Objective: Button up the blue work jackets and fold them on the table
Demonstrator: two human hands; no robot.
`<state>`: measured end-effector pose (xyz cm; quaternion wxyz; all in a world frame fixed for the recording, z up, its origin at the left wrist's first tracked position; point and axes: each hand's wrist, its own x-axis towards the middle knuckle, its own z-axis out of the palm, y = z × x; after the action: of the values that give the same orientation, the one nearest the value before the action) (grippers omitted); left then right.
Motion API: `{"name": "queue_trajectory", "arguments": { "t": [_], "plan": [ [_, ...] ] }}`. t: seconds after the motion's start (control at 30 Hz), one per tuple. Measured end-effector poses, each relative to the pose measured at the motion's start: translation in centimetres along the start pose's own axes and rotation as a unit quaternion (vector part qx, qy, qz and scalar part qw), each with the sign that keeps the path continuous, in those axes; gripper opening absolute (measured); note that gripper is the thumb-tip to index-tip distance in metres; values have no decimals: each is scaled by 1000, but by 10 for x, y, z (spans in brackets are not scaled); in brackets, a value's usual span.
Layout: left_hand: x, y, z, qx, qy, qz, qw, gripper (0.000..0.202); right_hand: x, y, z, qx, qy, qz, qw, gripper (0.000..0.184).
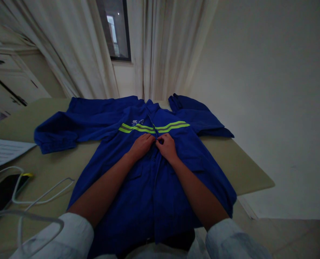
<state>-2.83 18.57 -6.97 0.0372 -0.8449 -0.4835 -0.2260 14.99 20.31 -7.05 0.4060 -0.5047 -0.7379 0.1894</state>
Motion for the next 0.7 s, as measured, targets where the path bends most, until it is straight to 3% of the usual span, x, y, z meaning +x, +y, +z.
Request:
{"name": "queue_trajectory", "arguments": {
  "t": [0.27, 0.53, 0.7],
  "plan": [
    [-1, 1, 0, -72, 34, -32, 996, 19, 3, 2, 1, 51, 1, -29, 998, 6],
    [-1, 0, -2, -106, 31, -34, 993, 18, 3, 7, 3, 76, -12, -31, 997, 9],
    [-1, -3, -1, -144, 49, -41, 987, 17, 9, 16, 2, 131, -44, -23, 990, 12]
  ]
}}
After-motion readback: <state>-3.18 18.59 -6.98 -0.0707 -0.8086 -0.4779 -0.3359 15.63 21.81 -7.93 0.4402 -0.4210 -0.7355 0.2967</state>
